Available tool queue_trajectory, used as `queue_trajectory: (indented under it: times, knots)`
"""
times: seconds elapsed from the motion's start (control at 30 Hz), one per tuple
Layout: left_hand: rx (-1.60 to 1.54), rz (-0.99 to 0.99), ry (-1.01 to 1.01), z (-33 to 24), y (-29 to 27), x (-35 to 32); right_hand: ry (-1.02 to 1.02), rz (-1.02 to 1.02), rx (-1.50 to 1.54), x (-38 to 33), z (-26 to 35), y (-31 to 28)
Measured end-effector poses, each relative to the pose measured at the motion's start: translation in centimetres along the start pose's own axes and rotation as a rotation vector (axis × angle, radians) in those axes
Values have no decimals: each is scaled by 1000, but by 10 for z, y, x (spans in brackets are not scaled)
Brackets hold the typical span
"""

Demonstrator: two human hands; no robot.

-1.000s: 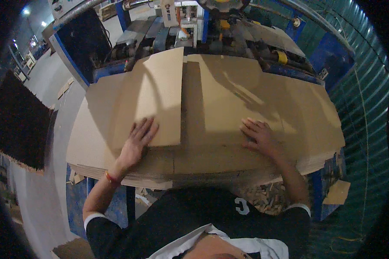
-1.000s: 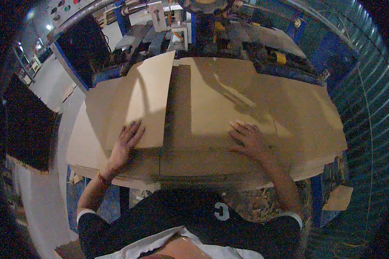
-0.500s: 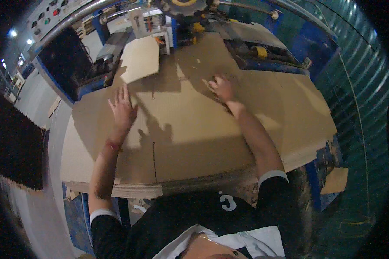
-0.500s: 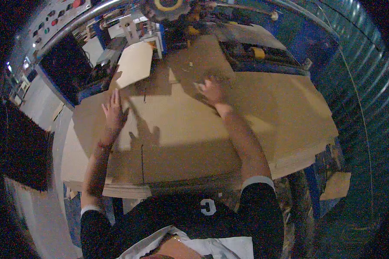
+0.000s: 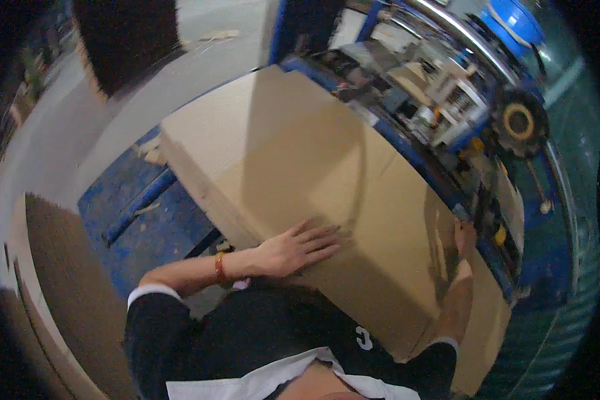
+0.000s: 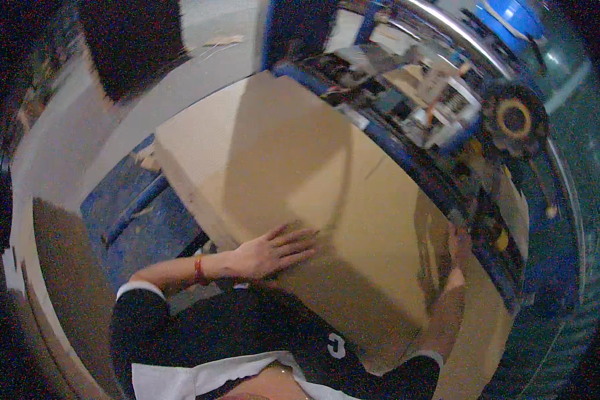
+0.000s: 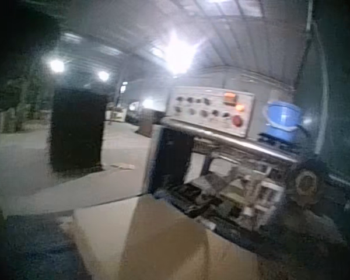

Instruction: The person repeatedly folds pre-scored cardboard sheets into box shapes on a workbench, aligning flaps and creasing folds. The person then stacks the finished boxes and moves a stack to another location.

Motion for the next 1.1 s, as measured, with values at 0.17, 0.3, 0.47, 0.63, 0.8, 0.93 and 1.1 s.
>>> queue_trajectory:
  times: [0.17, 0.3, 0.47, 0.63, 0.8, 0.93, 1.1]
  knots:
    - [-6, -135, -12, -5, 3, -25, 90, -129, 45, 9, -30, -32]
    - [-75, -254, -54, -7, -20, -34, 42, -413, 257, 14, -28, -172]
    - [-360, -640, -134, 5, -63, -33, 253, -836, 31, -19, 3, -391]
    - [-1160, -827, -176, 24, -87, -34, 111, -1074, -135, -145, 107, -428]
    - [-1694, -954, 5, 50, -117, -56, -535, -540, -137, -286, 240, -292]
    - [-1315, -1550, -590, 66, -113, -86, -622, -171, 13, -342, 272, -209]
    - [-1469, -1434, -755, 102, -96, -128, -7, -863, -64, -396, 180, -143]
Point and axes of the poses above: each hand's wrist, its own x-axis towards the middle knuckle, its own y-axis out of the palm, z = x × y, the point moved 1 cm from there along x, towards the middle knuckle, and after that the axes turned 1 degree about x, right-handed, at the moved point
